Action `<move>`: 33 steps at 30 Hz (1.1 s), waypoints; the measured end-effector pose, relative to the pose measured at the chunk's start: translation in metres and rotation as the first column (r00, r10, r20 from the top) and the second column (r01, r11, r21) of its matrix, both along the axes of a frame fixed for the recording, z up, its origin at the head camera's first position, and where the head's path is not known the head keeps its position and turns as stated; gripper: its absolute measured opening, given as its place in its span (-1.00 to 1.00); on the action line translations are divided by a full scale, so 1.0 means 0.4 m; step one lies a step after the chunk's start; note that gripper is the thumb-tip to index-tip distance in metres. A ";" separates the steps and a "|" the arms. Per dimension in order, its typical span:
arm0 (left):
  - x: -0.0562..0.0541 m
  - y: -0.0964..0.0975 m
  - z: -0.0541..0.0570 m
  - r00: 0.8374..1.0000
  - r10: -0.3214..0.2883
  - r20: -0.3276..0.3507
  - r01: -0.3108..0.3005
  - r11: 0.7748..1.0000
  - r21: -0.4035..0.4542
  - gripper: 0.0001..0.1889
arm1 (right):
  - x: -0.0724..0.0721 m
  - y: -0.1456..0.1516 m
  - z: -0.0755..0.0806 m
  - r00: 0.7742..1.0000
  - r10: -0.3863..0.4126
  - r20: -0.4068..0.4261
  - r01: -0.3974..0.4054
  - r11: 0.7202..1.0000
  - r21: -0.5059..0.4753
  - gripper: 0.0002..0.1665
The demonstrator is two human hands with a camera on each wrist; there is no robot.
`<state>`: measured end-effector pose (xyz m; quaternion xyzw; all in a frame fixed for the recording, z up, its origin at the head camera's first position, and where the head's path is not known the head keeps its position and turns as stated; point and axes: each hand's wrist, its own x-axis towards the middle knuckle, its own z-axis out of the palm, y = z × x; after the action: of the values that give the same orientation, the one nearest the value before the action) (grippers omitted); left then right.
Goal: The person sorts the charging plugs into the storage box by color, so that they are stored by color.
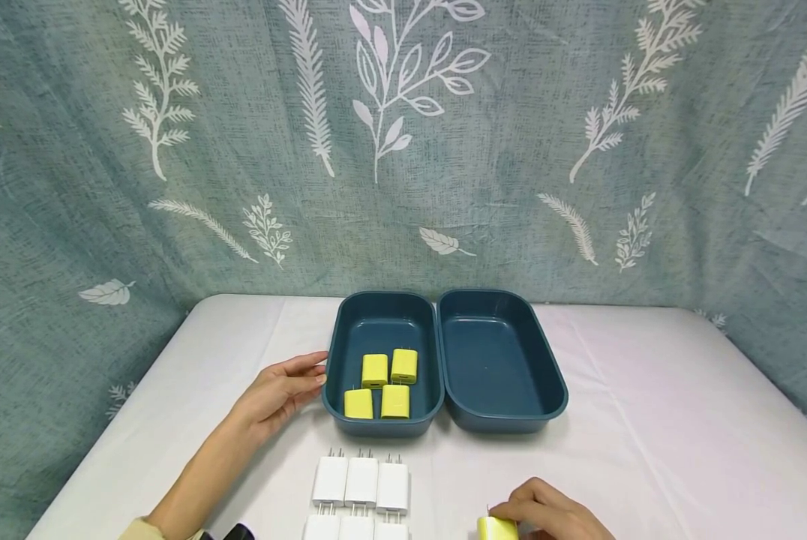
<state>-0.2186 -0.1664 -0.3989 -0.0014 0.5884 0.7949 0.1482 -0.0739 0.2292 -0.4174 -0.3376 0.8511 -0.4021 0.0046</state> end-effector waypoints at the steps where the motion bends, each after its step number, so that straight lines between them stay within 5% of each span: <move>1: 0.000 0.000 0.000 1.000 -0.001 -0.001 0.001 1.000 0.000 -0.42 | -0.004 0.003 0.007 0.999 0.009 0.031 -0.009 1.000 0.003 -0.63; 9: 0.004 -0.006 0.001 1.000 -0.001 0.001 0.001 1.000 -0.001 -0.43 | -0.027 0.007 0.067 0.997 0.059 0.056 -0.056 0.997 -0.046 -0.32; 15: 0.004 -0.007 0.003 1.000 -0.005 -0.006 0.005 1.000 -0.005 -0.43 | -0.036 0.005 0.091 0.989 0.003 0.150 0.005 0.999 -0.051 -0.41; 23: 0.003 -0.005 0.003 1.000 -0.007 -0.004 0.007 1.000 -0.006 -0.43 | -0.039 0.000 0.112 0.987 -0.042 0.158 0.051 0.997 -0.051 -0.41; 33: 0.005 -0.003 0.003 1.000 -0.018 -0.021 0.018 1.000 0.015 -0.45 | -0.055 -0.014 0.137 0.992 -0.020 -0.122 0.013 0.998 -0.060 -0.38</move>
<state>-0.2167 -0.1675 -0.3977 0.0133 0.5836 0.7981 0.1491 -0.0958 0.2237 -0.3625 -0.3546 0.8402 -0.4058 -0.0609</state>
